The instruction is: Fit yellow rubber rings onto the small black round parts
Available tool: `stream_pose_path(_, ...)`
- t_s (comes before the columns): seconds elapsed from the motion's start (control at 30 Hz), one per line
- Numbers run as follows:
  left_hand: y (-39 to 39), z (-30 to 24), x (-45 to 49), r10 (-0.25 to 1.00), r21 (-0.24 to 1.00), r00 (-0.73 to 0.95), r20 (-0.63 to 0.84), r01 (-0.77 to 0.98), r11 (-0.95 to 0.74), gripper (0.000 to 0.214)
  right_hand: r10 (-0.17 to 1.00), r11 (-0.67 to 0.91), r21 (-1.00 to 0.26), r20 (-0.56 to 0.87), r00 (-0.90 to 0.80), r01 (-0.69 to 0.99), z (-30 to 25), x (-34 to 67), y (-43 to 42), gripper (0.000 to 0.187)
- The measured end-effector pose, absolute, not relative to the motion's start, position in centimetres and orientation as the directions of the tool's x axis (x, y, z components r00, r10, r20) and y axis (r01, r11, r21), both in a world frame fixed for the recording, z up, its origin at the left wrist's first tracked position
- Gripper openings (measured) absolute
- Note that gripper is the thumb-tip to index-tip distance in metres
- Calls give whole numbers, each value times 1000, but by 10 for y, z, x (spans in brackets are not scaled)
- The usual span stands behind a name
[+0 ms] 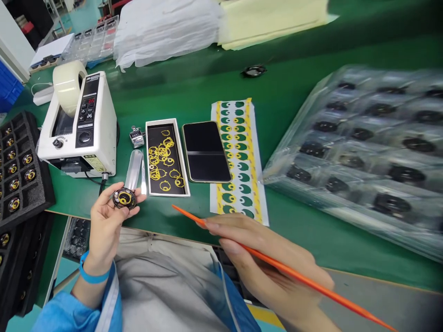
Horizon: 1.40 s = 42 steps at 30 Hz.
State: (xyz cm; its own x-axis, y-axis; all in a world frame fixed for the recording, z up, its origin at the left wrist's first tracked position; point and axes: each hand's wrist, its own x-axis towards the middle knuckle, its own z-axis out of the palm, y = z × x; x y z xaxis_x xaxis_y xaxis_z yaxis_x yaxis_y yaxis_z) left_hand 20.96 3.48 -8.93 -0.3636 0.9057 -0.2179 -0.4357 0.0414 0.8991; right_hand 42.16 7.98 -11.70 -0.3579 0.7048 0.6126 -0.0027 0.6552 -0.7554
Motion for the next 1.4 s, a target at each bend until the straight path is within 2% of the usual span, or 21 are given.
stream_pose_path(0.43,36,-90,209,900,916,-382,-211,-398,45,34,728,609,-792,578,-370,-39,-107,429,76,23)
stream_pose_path(0.57,34,-89,206,894,932,-413,-176,-363,16,35,598,635,-761,592,-540,-132,-106,430,69,30)
stream_pose_path(0.63,33,-88,204,887,940,-431,-165,-342,8,36,542,672,-724,622,-565,-151,-110,431,64,31)
stream_pose_path(0.7,32,-86,202,878,947,-451,-160,-322,7,36,576,658,-740,615,-539,-140,-115,434,63,32)
stream_pose_path(0.77,31,-85,200,874,952,-461,-151,-307,2,37,661,591,-795,573,-484,-136,-119,439,64,31)
stream_pose_path(0.87,29,-85,199,877,959,-463,-127,-283,-11,37,810,487,-859,511,-287,-155,-121,446,70,32)
stream_pose_path(0.93,29,-85,198,881,961,-459,-117,-277,-17,37,863,450,-873,479,-160,-187,-121,447,75,32)
stream_pose_path(1.0,29,-86,198,883,961,-455,-116,-275,-15,37,884,430,-875,458,-96,-222,-121,447,77,31)
stream_pose_path(1.17,32,-84,198,873,975,-475,-115,-221,8,37,897,412,-876,439,-59,-252,-121,446,80,30)
stream_pose_path(1.4,39,-81,203,885,979,-453,-108,-204,15,37,900,402,-879,431,-66,-254,-125,454,80,31)
